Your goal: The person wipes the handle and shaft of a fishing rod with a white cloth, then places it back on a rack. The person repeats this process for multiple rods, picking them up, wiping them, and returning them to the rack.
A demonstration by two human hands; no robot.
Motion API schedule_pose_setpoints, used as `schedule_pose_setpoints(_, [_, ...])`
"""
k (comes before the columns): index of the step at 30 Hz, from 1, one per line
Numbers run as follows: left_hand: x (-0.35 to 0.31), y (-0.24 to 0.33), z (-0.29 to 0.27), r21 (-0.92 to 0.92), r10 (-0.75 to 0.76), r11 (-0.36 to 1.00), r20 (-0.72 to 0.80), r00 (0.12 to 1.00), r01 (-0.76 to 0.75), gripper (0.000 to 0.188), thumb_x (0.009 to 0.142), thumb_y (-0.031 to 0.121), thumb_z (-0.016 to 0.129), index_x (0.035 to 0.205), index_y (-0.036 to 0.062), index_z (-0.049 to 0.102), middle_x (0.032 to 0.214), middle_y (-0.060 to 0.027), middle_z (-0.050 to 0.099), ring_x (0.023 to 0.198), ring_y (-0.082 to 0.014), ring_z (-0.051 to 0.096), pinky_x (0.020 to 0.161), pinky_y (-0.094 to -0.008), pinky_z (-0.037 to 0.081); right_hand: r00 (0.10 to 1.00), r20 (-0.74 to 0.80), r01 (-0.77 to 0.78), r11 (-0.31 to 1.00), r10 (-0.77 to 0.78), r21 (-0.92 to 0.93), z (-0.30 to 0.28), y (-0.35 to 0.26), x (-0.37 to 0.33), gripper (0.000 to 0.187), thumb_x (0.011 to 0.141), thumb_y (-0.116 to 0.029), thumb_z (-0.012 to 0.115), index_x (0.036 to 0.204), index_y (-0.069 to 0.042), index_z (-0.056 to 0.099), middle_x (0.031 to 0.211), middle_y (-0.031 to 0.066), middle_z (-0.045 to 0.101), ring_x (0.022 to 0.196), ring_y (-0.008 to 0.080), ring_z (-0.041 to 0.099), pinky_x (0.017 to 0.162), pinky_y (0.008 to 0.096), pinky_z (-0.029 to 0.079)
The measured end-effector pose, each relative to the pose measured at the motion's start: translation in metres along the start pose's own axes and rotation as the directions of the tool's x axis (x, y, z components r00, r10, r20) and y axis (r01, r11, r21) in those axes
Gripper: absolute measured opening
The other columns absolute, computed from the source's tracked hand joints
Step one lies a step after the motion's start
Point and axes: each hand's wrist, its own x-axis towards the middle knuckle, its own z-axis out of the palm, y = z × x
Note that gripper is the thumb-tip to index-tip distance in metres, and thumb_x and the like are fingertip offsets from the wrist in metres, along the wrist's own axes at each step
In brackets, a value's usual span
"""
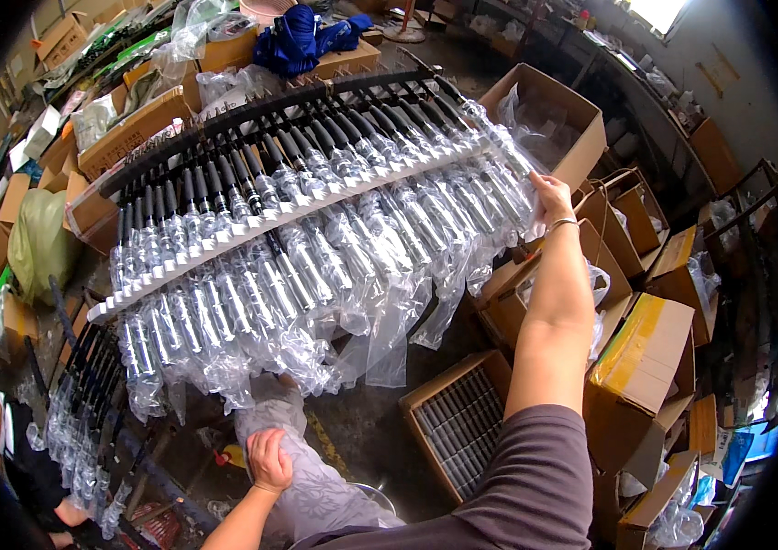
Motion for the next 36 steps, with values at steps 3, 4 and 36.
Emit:
schedule_pose_setpoints(3, [-0.001,0.001,0.000,0.008,-0.010,1.000,-0.008,1.000,0.010,0.037,0.070,0.013,0.052,0.104,-0.0008,0.059,0.101,-0.0185,0.059,0.096,-0.0374,0.056,0.093,-0.0481,0.040,0.999,-0.039,0.014,1.000,-0.015,-0.015,0.013,-0.005,-0.006,0.039,0.079,-0.035,0.079,0.100,-0.003,0.070,0.076,0.0012,0.061,0.063,0.0114,0.052,0.052,0.0300,0.043])
schedule_pose_setpoints(4, [-0.001,0.001,0.000,0.007,-0.007,1.000,-0.007,1.000,0.007,0.037,0.070,0.013,0.052,0.104,-0.0009,0.059,0.101,-0.0185,0.059,0.096,-0.0375,0.056,0.093,-0.0481,0.040,0.999,-0.047,0.014,1.000,-0.015,-0.024,0.014,-0.004,-0.006,0.039,0.078,-0.035,0.079,0.099,-0.003,0.070,0.075,0.0009,0.061,0.062,0.0114,0.052,0.051,0.0301,0.042])
schedule_pose_setpoints(36, [-0.003,-0.002,0.003,0.006,0.008,1.000,-0.005,1.000,-0.008,0.035,0.071,0.011,0.052,0.103,-0.0011,0.059,0.101,-0.0189,0.059,0.096,-0.0385,0.056,0.093,-0.0482,0.040,0.960,-0.115,0.210,0.931,-0.254,-0.298,0.003,-0.004,-0.054,0.045,0.070,-0.038,0.084,0.091,-0.001,0.069,0.082,0.0048,0.066,0.073,0.0137,0.059,0.066,0.0281,0.048])
